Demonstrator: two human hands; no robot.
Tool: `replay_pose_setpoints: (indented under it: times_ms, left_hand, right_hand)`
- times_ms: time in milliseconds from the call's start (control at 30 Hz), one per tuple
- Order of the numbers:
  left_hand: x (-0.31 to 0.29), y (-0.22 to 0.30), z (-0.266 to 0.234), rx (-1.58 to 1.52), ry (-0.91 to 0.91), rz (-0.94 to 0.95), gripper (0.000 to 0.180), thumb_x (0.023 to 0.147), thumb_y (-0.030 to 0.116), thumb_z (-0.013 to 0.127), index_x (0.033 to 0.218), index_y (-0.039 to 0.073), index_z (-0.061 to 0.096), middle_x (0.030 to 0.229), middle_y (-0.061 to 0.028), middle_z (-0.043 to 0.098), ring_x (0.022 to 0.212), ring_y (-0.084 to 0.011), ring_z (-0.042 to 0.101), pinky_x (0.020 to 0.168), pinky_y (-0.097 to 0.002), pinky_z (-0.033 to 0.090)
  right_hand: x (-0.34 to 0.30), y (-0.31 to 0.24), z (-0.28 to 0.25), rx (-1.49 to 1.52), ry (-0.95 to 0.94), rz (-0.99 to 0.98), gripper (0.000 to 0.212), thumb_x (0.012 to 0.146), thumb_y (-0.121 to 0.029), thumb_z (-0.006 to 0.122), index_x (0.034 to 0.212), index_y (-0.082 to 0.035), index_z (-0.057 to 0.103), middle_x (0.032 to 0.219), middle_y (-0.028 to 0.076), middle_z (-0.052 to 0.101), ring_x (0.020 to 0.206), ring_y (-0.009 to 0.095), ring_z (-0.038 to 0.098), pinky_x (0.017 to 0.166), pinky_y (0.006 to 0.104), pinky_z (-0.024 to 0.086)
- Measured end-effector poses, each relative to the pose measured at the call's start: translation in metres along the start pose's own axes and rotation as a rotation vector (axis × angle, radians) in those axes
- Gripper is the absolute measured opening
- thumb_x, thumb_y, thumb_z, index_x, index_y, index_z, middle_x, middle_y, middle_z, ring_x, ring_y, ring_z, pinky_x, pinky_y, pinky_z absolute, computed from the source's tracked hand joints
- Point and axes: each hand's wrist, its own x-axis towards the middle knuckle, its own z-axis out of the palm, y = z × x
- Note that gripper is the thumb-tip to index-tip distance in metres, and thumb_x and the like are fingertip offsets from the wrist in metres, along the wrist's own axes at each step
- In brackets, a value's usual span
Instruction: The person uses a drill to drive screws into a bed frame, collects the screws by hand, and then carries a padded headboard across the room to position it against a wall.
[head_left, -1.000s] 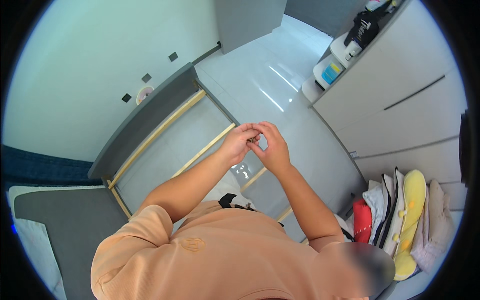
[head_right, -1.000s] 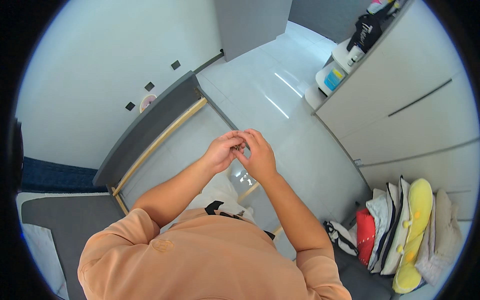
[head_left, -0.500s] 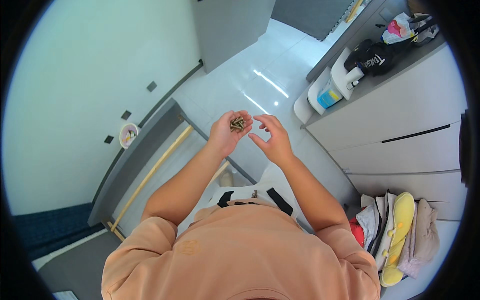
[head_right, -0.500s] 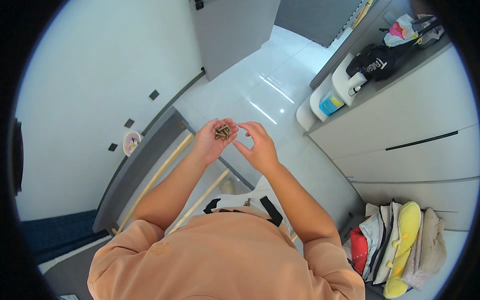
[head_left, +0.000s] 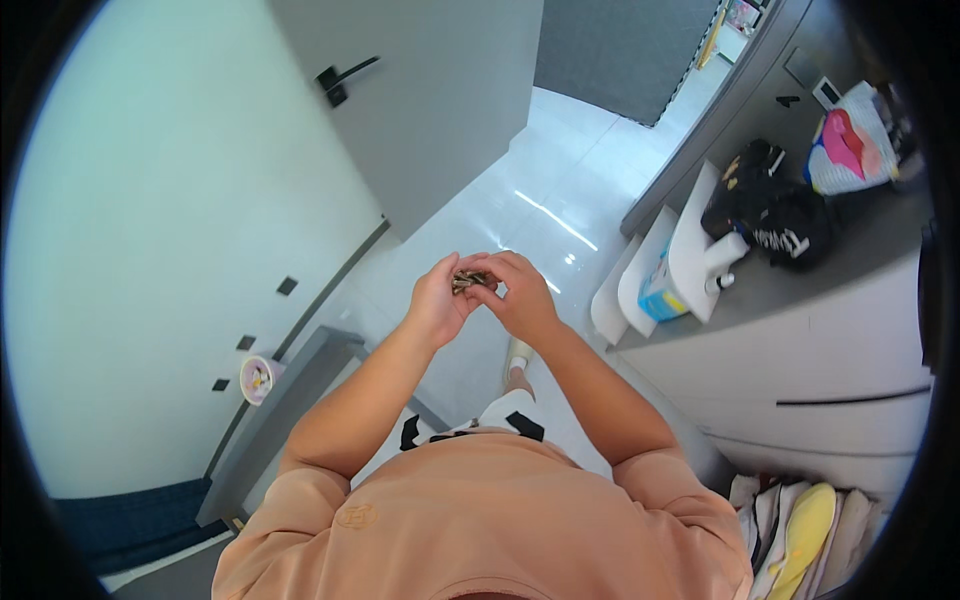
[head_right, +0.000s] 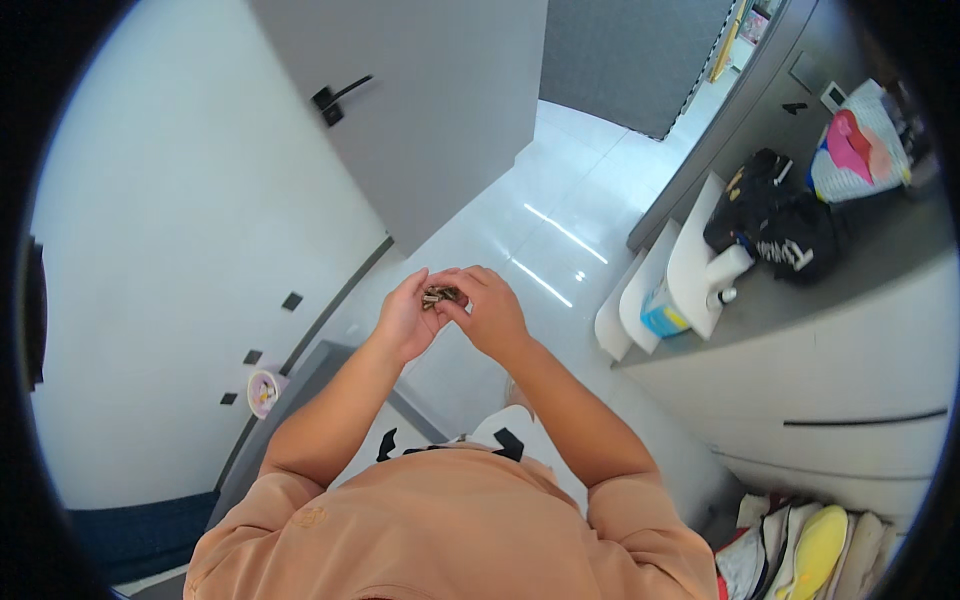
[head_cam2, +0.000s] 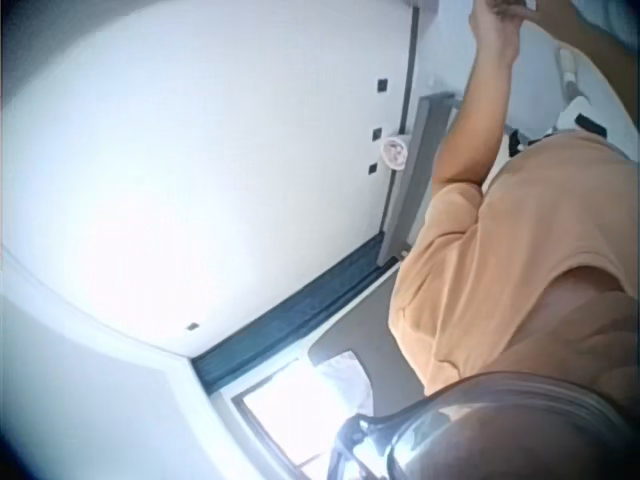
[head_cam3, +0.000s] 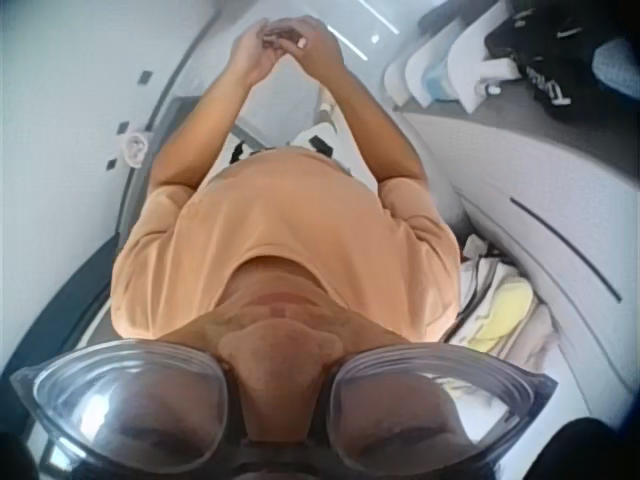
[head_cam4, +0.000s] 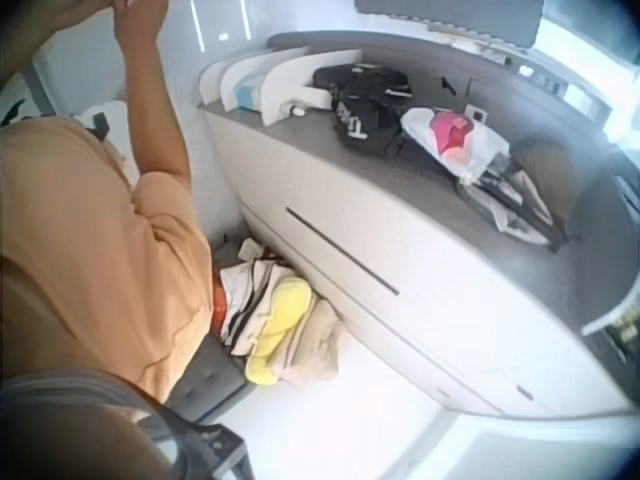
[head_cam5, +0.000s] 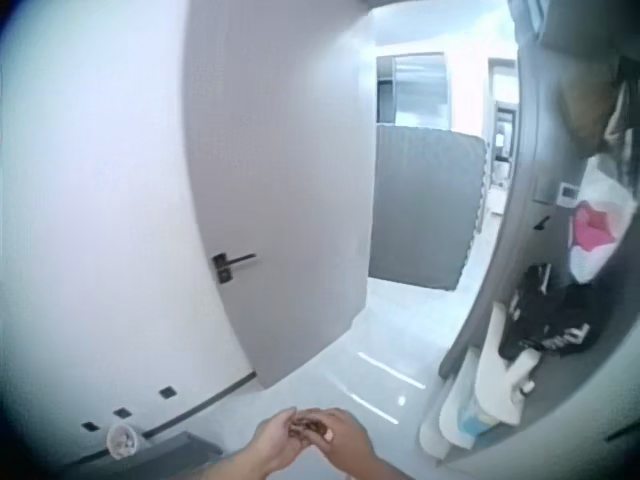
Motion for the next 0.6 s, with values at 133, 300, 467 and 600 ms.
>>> replay_pose_setpoints:
  times_ms: [133,300,467,600]
  left_hand:
    - [0.097,0.017,0.06,0.056,0.104,-0.032,0.034,0.095,0.021,0.031,0.105,-0.004,0.052,0.098,-0.0152,0.058,0.091,-0.0231,0.058,0.08,-0.0337,0.049]
    - [0.192,0.055,0.138,0.073,-0.058,-0.042,0.03,0.096,0.02,0.036,0.103,-0.004,0.051,0.104,-0.0147,0.056,0.093,-0.0232,0.058,0.087,-0.0344,0.048]
    - [0.286,0.07,0.177,0.084,-0.028,-0.093,0.026,0.096,0.02,0.038,0.101,-0.002,0.052,0.097,-0.0108,0.056,0.09,-0.0192,0.056,0.082,-0.0306,0.049]
    - [0.378,0.096,0.185,0.072,-0.146,-0.097,0.023,0.096,0.021,0.039,0.094,0.002,0.053,0.088,-0.0055,0.055,0.079,-0.0135,0.054,0.069,-0.0259,0.048]
  right_hand:
    - [0.071,0.064,-0.054,0.094,0.057,0.193,0.023,0.073,-0.012,0.068,0.095,-0.011,0.064,0.087,0.005,0.06,0.075,0.02,0.058,0.067,0.0318,0.047]
    - [0.156,0.106,-0.135,0.045,0.226,0.138,0.011,0.074,-0.012,0.067,0.084,-0.007,0.066,0.078,0.006,0.06,0.069,0.022,0.057,0.064,0.0335,0.047]
    - [0.217,0.166,-0.176,-0.272,0.269,-0.111,0.005,0.071,-0.011,0.066,0.076,-0.008,0.066,0.072,0.005,0.06,0.069,0.024,0.054,0.062,0.0343,0.045]
    - [0.283,0.206,-0.196,-0.271,0.25,-0.145,0.009,0.069,-0.009,0.067,0.079,-0.008,0.065,0.079,0.004,0.061,0.07,0.024,0.054,0.064,0.0339,0.046]
